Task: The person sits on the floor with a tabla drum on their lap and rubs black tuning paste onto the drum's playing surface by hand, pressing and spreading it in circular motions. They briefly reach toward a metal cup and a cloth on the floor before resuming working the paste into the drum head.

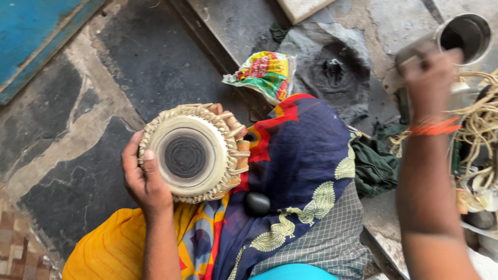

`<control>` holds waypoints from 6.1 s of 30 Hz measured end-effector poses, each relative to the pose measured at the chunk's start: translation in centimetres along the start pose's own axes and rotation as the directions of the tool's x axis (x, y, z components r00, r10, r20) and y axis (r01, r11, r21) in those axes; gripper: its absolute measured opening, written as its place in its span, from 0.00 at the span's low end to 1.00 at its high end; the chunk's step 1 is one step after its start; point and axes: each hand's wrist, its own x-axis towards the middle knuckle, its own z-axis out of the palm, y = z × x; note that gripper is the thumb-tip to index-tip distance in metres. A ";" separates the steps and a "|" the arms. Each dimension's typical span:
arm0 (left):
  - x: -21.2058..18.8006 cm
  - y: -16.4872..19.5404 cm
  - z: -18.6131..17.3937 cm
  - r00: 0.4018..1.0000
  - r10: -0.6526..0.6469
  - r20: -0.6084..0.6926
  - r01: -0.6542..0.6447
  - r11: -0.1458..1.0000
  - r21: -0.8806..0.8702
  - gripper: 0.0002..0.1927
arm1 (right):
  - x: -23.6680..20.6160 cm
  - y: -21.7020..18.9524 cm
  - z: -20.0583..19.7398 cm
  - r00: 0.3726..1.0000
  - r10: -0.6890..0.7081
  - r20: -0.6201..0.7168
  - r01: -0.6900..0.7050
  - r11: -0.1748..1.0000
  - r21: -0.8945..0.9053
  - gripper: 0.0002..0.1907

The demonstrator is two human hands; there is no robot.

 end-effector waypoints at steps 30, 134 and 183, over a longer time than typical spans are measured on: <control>0.2 0.3 0.0 0.999 -0.004 -0.036 0.009 0.988 0.157 0.22 | -1.8 -7.3 8.3 0.876 0.033 0.481 -0.074 0.995 0.066 0.45; 0.5 0.2 0.0 0.999 -0.034 -0.042 0.037 0.997 0.063 0.23 | -5.0 -9.0 8.9 0.921 -0.184 0.344 0.197 0.980 -0.001 0.30; 0.3 0.1 0.1 0.998 -0.031 -0.047 0.035 0.996 0.087 0.24 | -4.1 -8.8 8.1 0.944 -0.023 0.330 -0.023 0.991 0.135 0.32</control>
